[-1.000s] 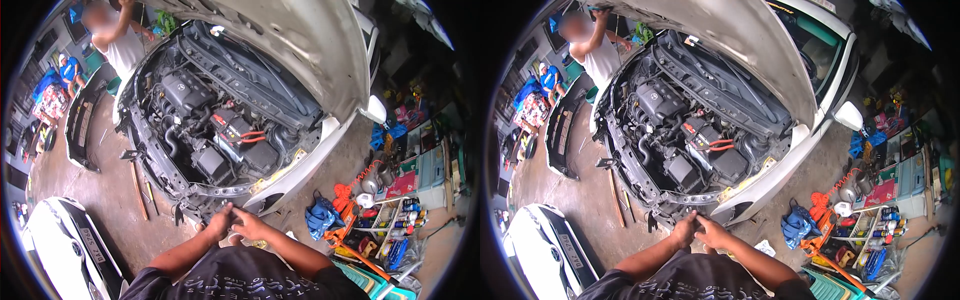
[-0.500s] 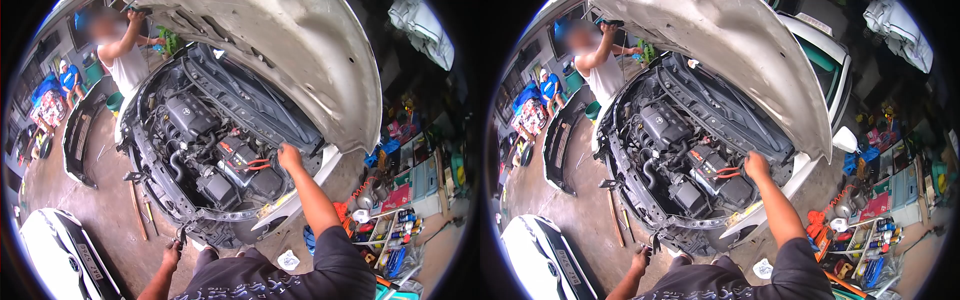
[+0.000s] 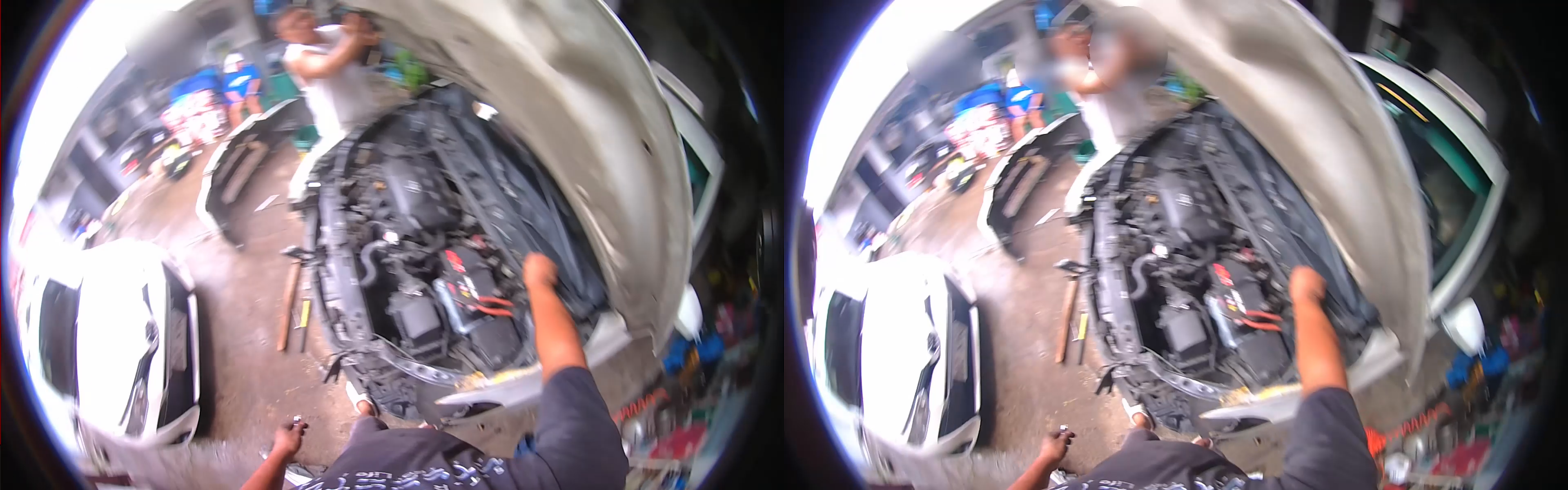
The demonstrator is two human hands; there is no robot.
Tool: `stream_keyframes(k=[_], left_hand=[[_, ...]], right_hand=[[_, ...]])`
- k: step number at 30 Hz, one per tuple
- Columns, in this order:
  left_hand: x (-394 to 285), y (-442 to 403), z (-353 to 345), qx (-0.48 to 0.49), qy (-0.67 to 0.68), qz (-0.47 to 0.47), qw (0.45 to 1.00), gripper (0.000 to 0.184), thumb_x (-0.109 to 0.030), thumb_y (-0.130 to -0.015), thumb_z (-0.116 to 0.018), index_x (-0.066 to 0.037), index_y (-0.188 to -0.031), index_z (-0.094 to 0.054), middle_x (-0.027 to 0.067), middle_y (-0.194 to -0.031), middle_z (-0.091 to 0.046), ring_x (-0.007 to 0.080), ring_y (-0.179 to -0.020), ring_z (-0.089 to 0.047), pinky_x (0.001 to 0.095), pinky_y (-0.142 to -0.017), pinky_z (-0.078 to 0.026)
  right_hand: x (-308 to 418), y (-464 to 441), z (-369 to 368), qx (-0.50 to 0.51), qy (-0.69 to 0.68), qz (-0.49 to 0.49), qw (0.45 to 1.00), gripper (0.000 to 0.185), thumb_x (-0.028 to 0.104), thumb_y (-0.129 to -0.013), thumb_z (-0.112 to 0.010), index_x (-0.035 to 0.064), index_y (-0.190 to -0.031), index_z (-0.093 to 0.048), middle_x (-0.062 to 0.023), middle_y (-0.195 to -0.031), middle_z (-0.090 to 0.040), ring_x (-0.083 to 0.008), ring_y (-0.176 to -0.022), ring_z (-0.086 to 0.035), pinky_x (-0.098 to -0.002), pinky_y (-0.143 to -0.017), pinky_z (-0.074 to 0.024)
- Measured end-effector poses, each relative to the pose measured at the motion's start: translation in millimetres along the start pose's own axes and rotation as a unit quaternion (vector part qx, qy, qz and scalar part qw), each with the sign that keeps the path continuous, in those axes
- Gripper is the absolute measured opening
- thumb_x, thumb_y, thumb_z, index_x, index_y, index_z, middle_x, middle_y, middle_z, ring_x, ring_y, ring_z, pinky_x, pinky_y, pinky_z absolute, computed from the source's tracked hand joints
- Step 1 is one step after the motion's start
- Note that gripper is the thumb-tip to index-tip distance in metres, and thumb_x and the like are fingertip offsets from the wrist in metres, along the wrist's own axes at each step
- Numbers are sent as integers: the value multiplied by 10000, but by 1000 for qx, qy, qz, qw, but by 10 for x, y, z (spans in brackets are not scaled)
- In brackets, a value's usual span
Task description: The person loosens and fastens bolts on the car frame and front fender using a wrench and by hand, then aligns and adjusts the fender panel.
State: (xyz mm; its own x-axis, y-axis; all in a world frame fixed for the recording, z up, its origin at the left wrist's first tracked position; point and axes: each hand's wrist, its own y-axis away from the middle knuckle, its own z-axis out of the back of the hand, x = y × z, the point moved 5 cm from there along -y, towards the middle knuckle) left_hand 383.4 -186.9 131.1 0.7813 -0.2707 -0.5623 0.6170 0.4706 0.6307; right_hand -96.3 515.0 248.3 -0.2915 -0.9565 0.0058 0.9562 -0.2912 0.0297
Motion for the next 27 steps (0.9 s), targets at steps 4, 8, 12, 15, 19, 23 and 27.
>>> stream_keyframes(k=[4,8,12,15,19,23,27], left_hand=[[-155,338,-443,60,-129,-20,990,383,-399,-1004,-653,-63,-1136,-780,102,-957,-759,200,-858,-685,362,-810,-546],[-733,256,-800,67,-178,-110,976,514,-470,-983,-656,-21,-1226,-720,252,-1133,-726,393,-1098,-703,438,-919,-542],[-1617,228,-1243,97,-171,-249,948,444,-402,-974,-677,-32,-1218,-713,253,-1100,-727,397,-1045,-720,447,-863,-562],[-2519,528,-1737,152,-273,-333,890,425,-386,-954,-689,-41,-1203,-711,252,-1007,-732,422,-964,-720,481,-812,-560],[-3208,769,-2566,184,-313,-423,831,426,-397,-939,-687,-89,-1233,-716,254,-1025,-732,436,-1007,-698,511,-877,-547],[-3554,1031,-3407,224,-369,-456,778,457,-460,-956,-648,-123,-1253,-732,242,-1191,-714,400,-1141,-663,493,-986,-528],[-3700,1122,-4116,269,-421,-444,744,610,-611,-953,-584,-118,-1283,-728,252,-1221,-704,377,-1183,-660,483,-1029,-516]], right_hand=[[-179,31,-26,-52,-6,3,999,245,177,-977,-569,43,-1049,-761,-224,-1035,-747,-419,-997,-725,-504,-882,-580],[-363,608,335,-191,-157,123,961,230,118,-863,-691,21,-1067,-731,-239,-1026,-729,-454,-972,-693,-501,-881,-556],[-852,1395,332,-66,-283,100,951,339,158,-821,-761,31,-1128,-691,-221,-979,-729,-432,-936,-700,-484,-798,-548],[-1181,1831,205,-6,-266,99,959,227,147,-814,-764,75,-1020,-699,-168,-884,-741,-381,-867,-719,-471,-740,-552],[-1325,2169,18,55,-234,57,969,185,146,-841,-753,85,-1008,-707,-158,-892,-752,-380,-868,-722,-472,-771,-560],[-1201,2291,-239,20,-152,116,981,216,170,-819,-765,69,-1001,-707,-148,-949,-738,-368,-932,-697,-475,-829,-538],[-994,2348,-260,19,-90,176,980,133,149,-839,-706,81,-950,-733,-92,-1014,-740,-317,-1109,-618,-497,-981,-433]])
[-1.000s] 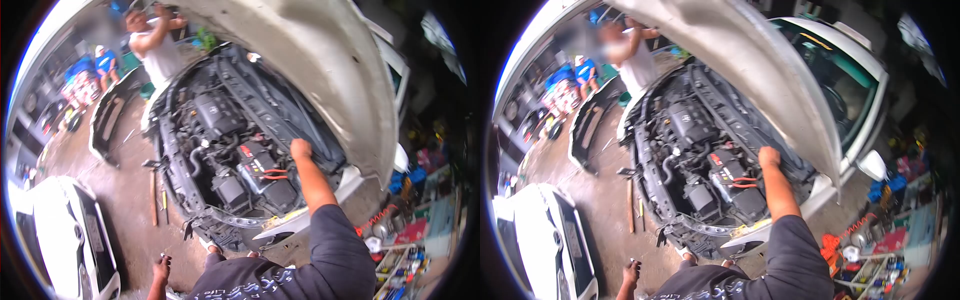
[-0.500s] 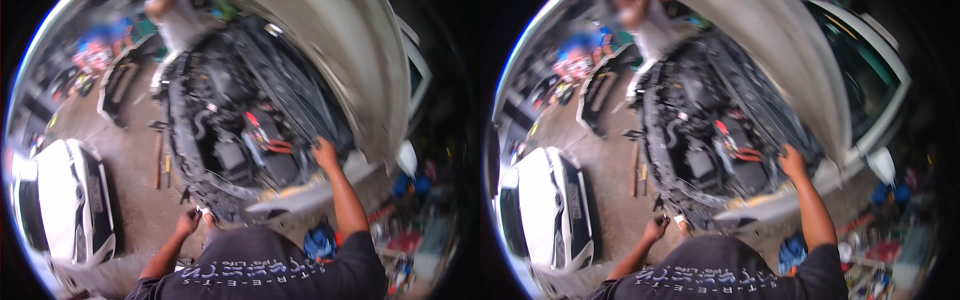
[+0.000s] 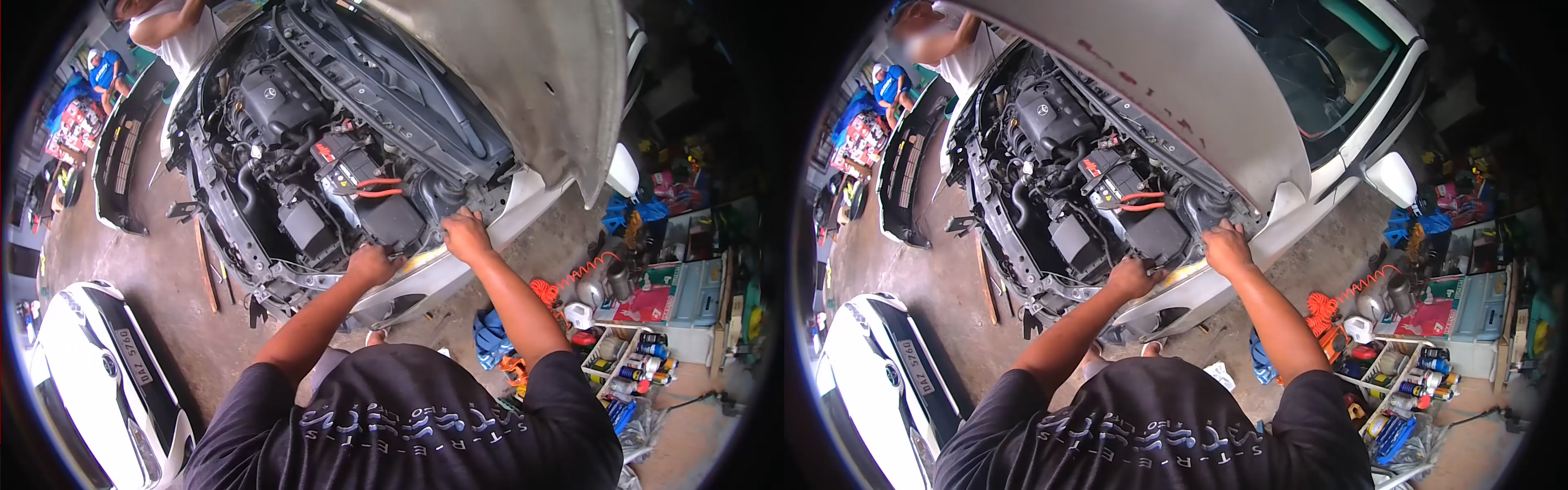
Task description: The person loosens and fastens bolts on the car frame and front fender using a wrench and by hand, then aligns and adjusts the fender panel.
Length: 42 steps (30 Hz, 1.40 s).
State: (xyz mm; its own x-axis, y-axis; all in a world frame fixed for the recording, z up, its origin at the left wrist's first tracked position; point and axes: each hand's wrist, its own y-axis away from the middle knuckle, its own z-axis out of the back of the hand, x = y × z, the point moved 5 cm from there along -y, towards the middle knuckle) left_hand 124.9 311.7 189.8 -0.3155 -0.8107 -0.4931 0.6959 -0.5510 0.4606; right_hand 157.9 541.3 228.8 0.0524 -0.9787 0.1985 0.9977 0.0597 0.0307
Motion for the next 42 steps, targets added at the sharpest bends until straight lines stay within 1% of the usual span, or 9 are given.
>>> stream_keyframes(k=[6,11,14,15,18,29,31,38,42], left_hand=[[244,-421,-355,146,93,44,984,813,-714,-929,-541,15,-1241,-718,283,-1300,-668,392,-1287,-610,446,-1056,-484],[304,-476,-457,172,70,24,982,900,-772,-934,-458,27,-1281,-683,280,-1390,-619,416,-1348,-556,452,-1116,-429],[324,-507,-505,160,42,4,986,865,-744,-974,-395,-2,-1328,-666,247,-1430,-603,411,-1365,-542,469,-1154,-405],[403,-669,-702,156,41,26,987,803,-703,-947,-493,-18,-1328,-667,251,-1420,-608,398,-1353,-558,462,-1138,-430],[356,-537,-571,101,85,-8,991,818,-730,-935,-502,-7,-1258,-707,275,-1323,-656,427,-1283,-598,460,-1096,-468],[476,-769,-818,139,108,5,984,914,-793,-904,-504,43,-1200,-723,287,-1292,-671,430,-1255,-611,475,-1082,-461],[453,-754,-796,138,100,3,985,927,-802,-900,-503,49,-1194,-723,291,-1291,-669,435,-1256,-609,477,-1090,-457],[459,-167,-256,101,80,54,990,908,-816,-872,-518,-20,-1255,-724,222,-1328,-679,372,-1264,-633,460,-1055,-492],[766,161,-73,58,23,63,996,933,-849,-899,-404,-30,-1153,-771,204,-1213,-732,362,-1198,-675,461,-995,-530]], right_hand=[[58,-134,-126,67,54,-21,996,128,130,-847,-671,90,-901,-780,-101,-990,-763,-311,-1113,-615,-536,-980,-392],[79,-205,-278,78,121,-50,988,115,133,-797,-677,90,-818,-782,-138,-914,-760,-331,-1078,-634,-527,-953,-394],[89,-227,-359,64,125,-51,989,115,143,-775,-697,82,-805,-790,-157,-917,-761,-337,-1069,-648,-536,-961,-399],[91,-216,-364,51,132,-55,988,117,168,-789,-720,84,-819,-795,-161,-921,-761,-338,-1083,-645,-537,-971,-398],[70,-207,-378,118,164,-67,977,179,248,-830,-751,88,-893,-802,-160,-970,-761,-334,-1145,-619,-517,-990,-399],[56,-165,-448,102,152,-92,979,169,139,-837,-692,65,-938,-805,-177,-1035,-771,-355,-1228,-611,-515,-1085,-366],[32,-161,-504,73,199,-74,974,188,252,-841,-738,88,-904,-805,-153,-1028,-762,-317,-1146,-615,-492,-1014,-391],[-32,-135,-603,108,257,-52,959,241,286,-918,-675,101,-994,-809,-111,-1094,-768,-306,-1213,-593,-542,-1102,-343],[32,-143,-545,109,236,-70,963,283,311,-962,-634,98,-1034,-806,-83,-1161,-760,-300,-1290,-546,-568,-1143,-304]])
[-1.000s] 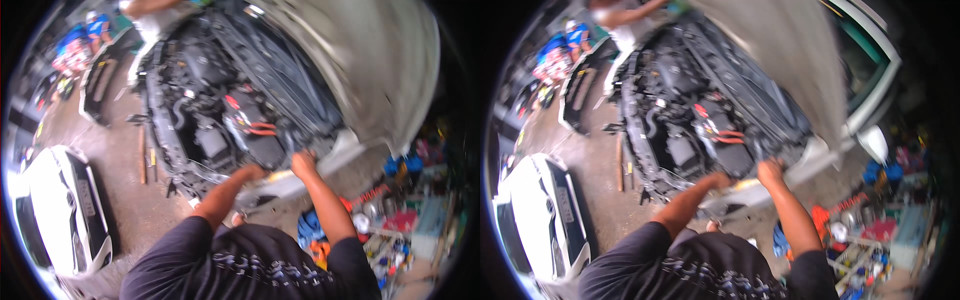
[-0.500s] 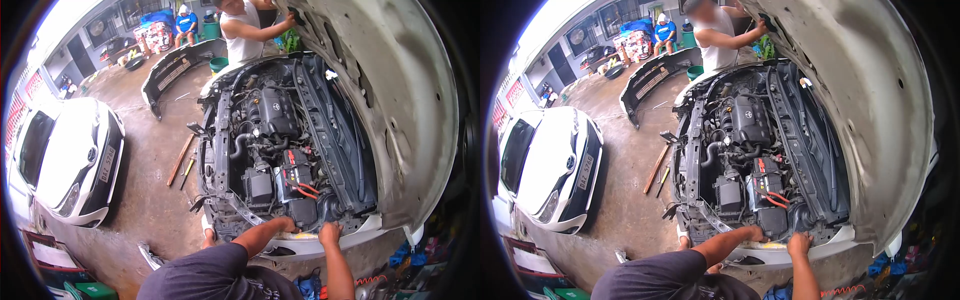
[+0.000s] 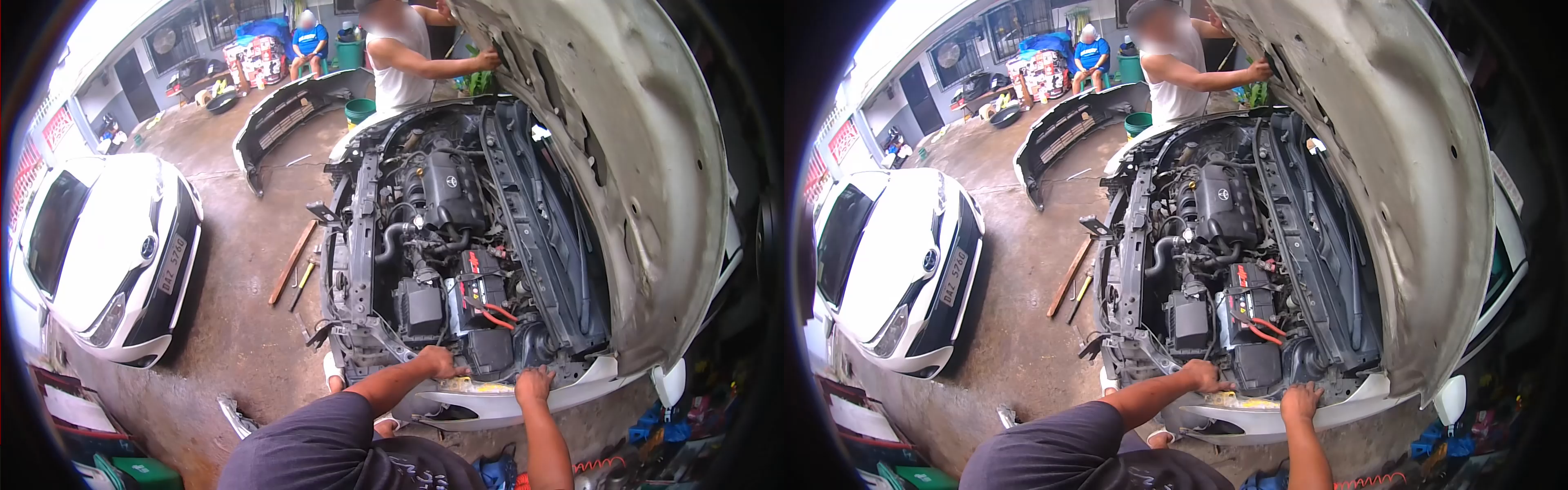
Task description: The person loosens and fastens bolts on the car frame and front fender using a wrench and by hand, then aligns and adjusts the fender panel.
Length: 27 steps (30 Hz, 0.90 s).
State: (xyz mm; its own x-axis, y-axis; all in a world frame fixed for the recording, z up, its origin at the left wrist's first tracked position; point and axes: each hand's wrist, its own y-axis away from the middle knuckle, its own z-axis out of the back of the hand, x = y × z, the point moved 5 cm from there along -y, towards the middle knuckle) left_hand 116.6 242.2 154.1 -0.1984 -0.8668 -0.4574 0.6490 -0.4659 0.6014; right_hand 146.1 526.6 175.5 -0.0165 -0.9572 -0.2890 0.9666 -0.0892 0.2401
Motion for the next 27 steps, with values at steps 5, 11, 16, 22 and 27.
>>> stream_keyframes(k=[5,11,16,22,27], left_hand=[[209,-25,-138,-76,-31,-37,996,914,-816,-941,-352,-21,-892,-801,206,-952,-768,393,-964,-735,485,-883,-571],[212,4,-114,-76,-39,-37,996,867,-776,-967,-336,-53,-933,-813,185,-990,-775,379,-994,-736,479,-897,-579],[202,54,-80,-69,-29,-39,996,872,-777,-965,-338,-46,-927,-812,184,-997,-775,374,-999,-737,475,-904,-578],[253,31,-105,-82,-20,-49,995,874,-774,-965,-346,-33,-914,-807,195,-986,-772,389,-993,-732,477,-904,-569],[207,35,-73,-75,-27,-40,996,864,-771,-959,-367,-28,-897,-803,213,-971,-766,399,-984,-728,480,-899,-562]], right_hand=[[3,-79,44,79,10,9,997,353,352,-996,-591,85,-1068,-808,-91,-1202,-753,-310,-1330,-524,-584,-1173,-270],[-12,-145,105,119,4,-1,993,405,383,-1008,-573,62,-1079,-808,-125,-1208,-749,-341,-1373,-494,-610,-1203,-236],[9,-26,365,153,-5,55,987,435,413,-1010,-558,68,-1127,-795,-147,-1297,-710,-348,-1375,-492,-610,-1205,-244],[-37,-115,218,175,16,63,982,439,428,-1021,-539,100,-1177,-786,-144,-1317,-700,-340,-1382,-489,-606,-1213,-239],[-66,-104,274,191,-22,61,979,457,461,-1008,-563,96,-1167,-787,-140,-1313,-704,-342,-1396,-482,-612,-1207,-249]])
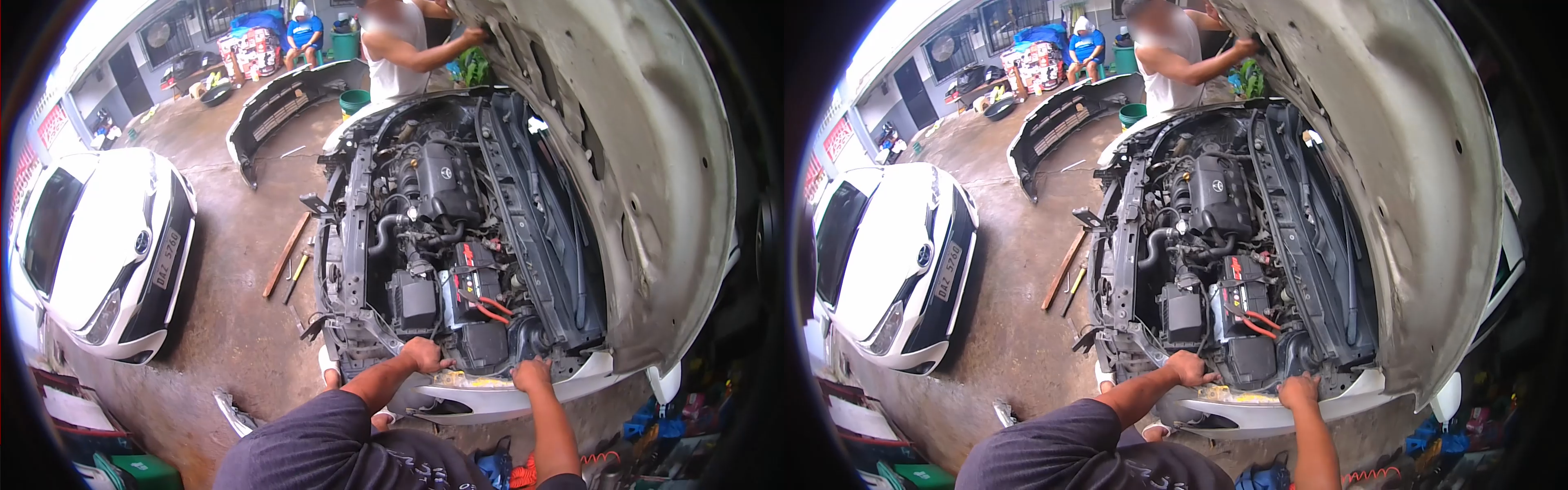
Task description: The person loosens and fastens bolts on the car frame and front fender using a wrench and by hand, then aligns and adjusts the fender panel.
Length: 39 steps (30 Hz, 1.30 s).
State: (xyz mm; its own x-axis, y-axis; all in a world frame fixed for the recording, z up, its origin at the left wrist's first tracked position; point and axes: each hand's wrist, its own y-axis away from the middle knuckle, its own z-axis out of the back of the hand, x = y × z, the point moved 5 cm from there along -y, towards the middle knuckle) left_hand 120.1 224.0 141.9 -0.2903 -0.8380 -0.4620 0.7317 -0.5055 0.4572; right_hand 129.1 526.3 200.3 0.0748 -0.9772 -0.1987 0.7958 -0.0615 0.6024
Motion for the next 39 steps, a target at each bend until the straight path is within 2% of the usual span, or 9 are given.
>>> stream_keyframes(k=[5,6,9,13,18,25,29,31,39], left_hand=[[0,6,62,6,-11,21,1000,836,-763,-953,-401,-32,-951,-806,216,-988,-765,387,-1012,-729,473,-915,-559],[-9,-8,33,16,-12,28,999,834,-763,-952,-404,-32,-957,-807,216,-999,-766,383,-1021,-728,470,-920,-559],[-2,-80,-12,20,-29,27,999,827,-749,-962,-400,-31,-931,-809,208,-985,-769,364,-998,-738,459,-917,-563],[8,-110,-11,16,-29,14,999,838,-751,-966,-385,-30,-921,-811,211,-973,-769,367,-1001,-735,460,-914,-563],[86,-153,-110,-1,-13,2,1000,843,-762,-970,-365,-60,-849,-814,212,-884,-755,386,-927,-728,470,-874,-565],[85,-115,-69,5,14,3,1000,848,-758,-970,-370,-42,-855,-810,215,-886,-755,385,-938,-727,469,-882,-561],[87,-89,-28,8,15,-5,1000,856,-753,-971,-374,-23,-854,-805,214,-903,-757,380,-947,-727,466,-893,-557],[71,-99,-41,10,21,-11,1000,855,-751,-972,-375,-21,-855,-805,213,-909,-758,378,-949,-727,465,-896,-556],[72,-106,-24,39,9,7,999,798,-728,-978,-394,-56,-914,-821,179,-990,-774,341,-1011,-732,447,-915,-554]], right_hand=[[-99,-114,-154,-113,-27,26,993,457,479,-985,-598,83,-1117,-784,-145,-1241,-730,-356,-1350,-526,-624,-1142,-319],[-77,-97,-91,-65,-42,20,997,490,499,-997,-574,68,-1099,-785,-193,-1288,-695,-379,-1387,-494,-626,-1171,-289],[-70,-159,-85,-53,-8,37,998,477,475,-1013,-560,68,-1024,-808,-188,-1224,-723,-383,-1352,-514,-627,-1157,-287],[-67,-72,161,29,-11,45,999,450,435,-1004,-596,38,-1086,-792,-156,-1221,-735,-368,-1364,-509,-614,-1160,-273],[49,-175,131,49,61,100,992,414,365,-1008,-584,40,-1200,-753,-173,-1281,-705,-360,-1359,-516,-607,-1164,-309],[127,-55,179,45,37,29,998,387,335,-1032,-544,39,-1133,-772,-172,-1265,-711,-353,-1339,-521,-616,-1190,-278],[101,-75,169,4,54,64,996,405,360,-1039,-516,50,-1099,-770,-192,-1208,-718,-388,-1310,-535,-650,-1166,-288],[115,-78,128,10,69,64,996,417,378,-1042,-522,63,-1090,-791,-151,-1212,-734,-345,-1330,-522,-624,-1176,-277],[21,-94,102,33,30,27,999,403,369,-1029,-540,55,-1113,-780,-155,-1227,-726,-340,-1315,-532,-636,-1163,-287]])
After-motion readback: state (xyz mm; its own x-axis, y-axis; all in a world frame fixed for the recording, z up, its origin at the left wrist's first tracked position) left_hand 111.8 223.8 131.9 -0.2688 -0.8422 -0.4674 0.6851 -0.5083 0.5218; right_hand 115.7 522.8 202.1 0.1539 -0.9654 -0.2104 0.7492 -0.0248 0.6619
